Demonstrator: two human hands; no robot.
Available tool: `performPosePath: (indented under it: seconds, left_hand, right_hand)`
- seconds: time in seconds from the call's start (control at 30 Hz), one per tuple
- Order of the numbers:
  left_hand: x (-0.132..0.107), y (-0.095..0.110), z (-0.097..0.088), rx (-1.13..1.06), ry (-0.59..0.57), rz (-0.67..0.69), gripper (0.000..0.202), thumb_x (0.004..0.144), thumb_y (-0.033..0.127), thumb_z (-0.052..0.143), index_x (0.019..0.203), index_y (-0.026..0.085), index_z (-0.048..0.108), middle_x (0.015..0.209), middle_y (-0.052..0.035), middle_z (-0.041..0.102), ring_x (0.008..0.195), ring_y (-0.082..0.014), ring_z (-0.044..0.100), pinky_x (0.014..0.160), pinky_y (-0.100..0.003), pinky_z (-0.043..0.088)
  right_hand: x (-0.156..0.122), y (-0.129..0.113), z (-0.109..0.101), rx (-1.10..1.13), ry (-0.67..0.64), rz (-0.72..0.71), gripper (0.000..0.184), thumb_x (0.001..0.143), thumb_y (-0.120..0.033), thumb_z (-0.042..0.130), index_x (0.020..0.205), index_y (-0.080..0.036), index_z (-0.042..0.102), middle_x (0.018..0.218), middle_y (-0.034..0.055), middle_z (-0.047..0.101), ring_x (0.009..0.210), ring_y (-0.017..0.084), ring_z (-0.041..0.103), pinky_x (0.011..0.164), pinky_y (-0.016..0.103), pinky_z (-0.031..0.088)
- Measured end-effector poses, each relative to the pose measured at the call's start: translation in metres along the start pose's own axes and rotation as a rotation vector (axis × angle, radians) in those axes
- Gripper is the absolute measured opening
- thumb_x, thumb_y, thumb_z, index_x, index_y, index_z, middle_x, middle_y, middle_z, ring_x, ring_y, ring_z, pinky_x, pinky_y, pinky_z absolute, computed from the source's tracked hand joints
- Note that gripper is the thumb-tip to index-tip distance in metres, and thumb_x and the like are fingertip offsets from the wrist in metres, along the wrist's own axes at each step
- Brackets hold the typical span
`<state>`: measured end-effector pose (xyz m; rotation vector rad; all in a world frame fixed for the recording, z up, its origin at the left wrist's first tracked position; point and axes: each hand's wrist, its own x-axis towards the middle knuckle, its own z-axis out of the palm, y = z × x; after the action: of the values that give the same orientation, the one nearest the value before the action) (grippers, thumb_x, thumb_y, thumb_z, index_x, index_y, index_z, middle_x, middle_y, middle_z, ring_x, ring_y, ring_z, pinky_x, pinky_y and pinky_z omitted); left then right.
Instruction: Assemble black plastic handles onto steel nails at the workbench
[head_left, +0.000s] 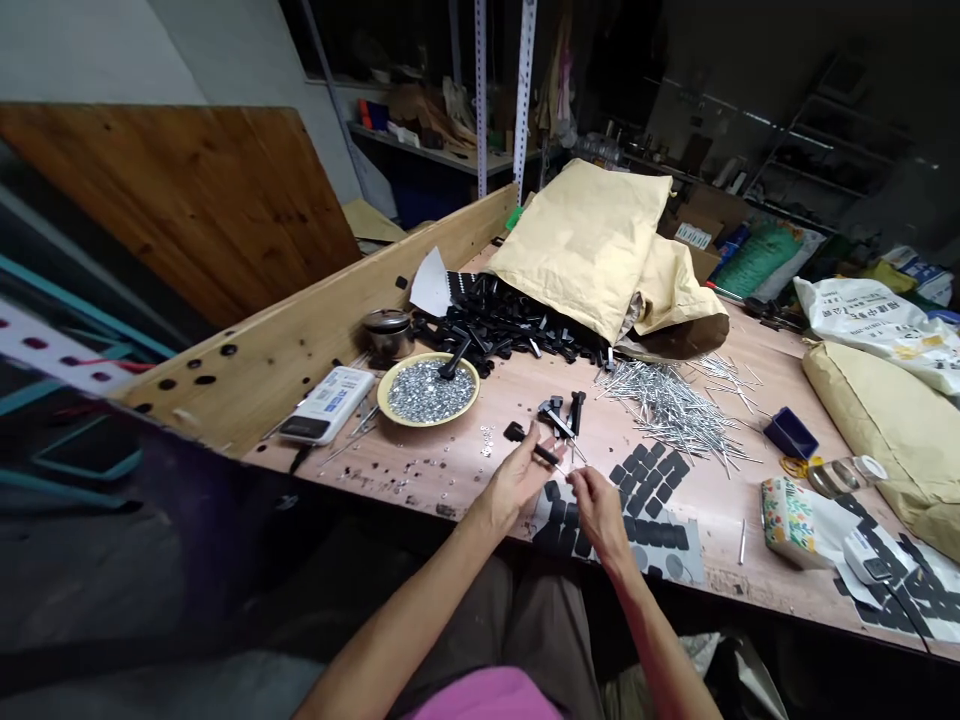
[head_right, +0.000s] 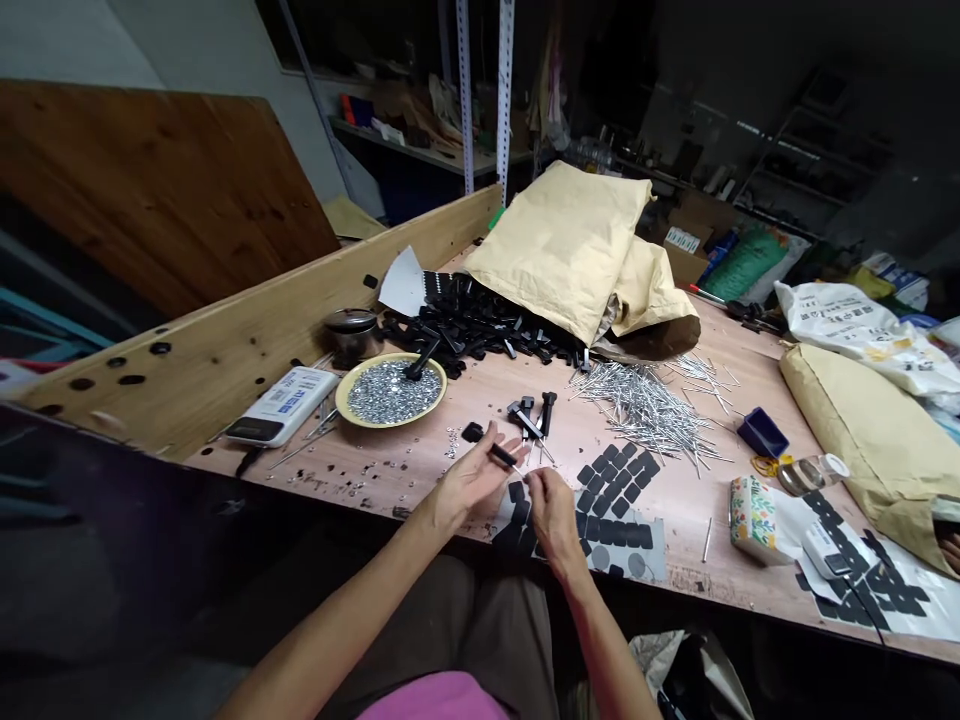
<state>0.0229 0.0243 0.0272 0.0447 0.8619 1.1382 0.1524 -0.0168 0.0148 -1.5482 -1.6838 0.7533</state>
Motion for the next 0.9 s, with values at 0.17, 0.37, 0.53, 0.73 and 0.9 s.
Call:
performPosePath:
  seconds: [0.17,0.37,0.53,0.73,0.9]
  left_hand:
    - [-0.057,-0.025,-0.020,0.486,-0.189,0.287,0.032,0.062,0.032,0.078,0.089,0.019,0.068,0.095,-0.0109,0.067,0.100,-0.0280,0.061,0.096,-0.046,0.042]
    - [-0.073,-0.034,-0.038,0.905,-0.232,0.754,0.012,0.073,0.025,0.065,0.082,0.026,0.072,0.087,-0.0068,0.070,0.092,-0.0251,0.062,0.097,-0.042,0.038]
    - [-0.054,-0.017,-0.059,0.514,-0.096,0.210,0.028,0.067,0.045,0.067,0.074,0.018,0.065,0.050,0.0033,0.051,0.035,-0.0054,0.035,0.038,-0.021,0.027]
    - [-0.048,0.009,-0.077,0.237,0.043,-0.014,0.041,0.056,0.045,0.073,0.079,0.019,0.053,0.050,0.0071,0.053,0.031,0.0011,0.025,0.036,-0.014,0.012]
    - [-0.041,0.024,-0.088,0.237,0.111,0.053,0.044,0.057,0.044,0.073,0.087,0.018,0.054,0.051,0.0070,0.053,0.030,0.0012,0.025,0.036,-0.014,0.010]
  right_hand:
    - [-0.001,-0.022,-0.047,-0.070,-0.009,-0.015,0.030,0.081,-0.042,0.048,0.098,-0.018,0.053,0.060,-0.0027,0.054,0.052,0.014,0.049,0.053,0.024,0.040]
    - [-0.001,-0.053,-0.057,-0.083,-0.492,-0.116,0.022,0.084,-0.035,0.050,0.101,-0.021,0.053,0.057,-0.0063,0.054,0.050,0.012,0.048,0.052,0.022,0.039]
    - [0.044,-0.045,-0.004,-0.066,-0.481,-0.153,0.024,0.089,-0.034,0.043,0.097,-0.020,0.060,0.071,0.0010,0.064,0.066,0.015,0.061,0.064,0.026,0.045]
    - [0.105,-0.031,0.082,-0.640,-0.439,-0.357,0.022,0.089,-0.018,0.047,0.100,-0.020,0.065,0.096,0.0085,0.065,0.087,0.019,0.061,0.072,0.026,0.044]
    - [0.122,-0.027,0.113,-0.829,-0.528,-0.405,0.021,0.088,-0.011,0.046,0.088,-0.017,0.066,0.092,0.0104,0.065,0.086,0.020,0.060,0.071,0.027,0.043]
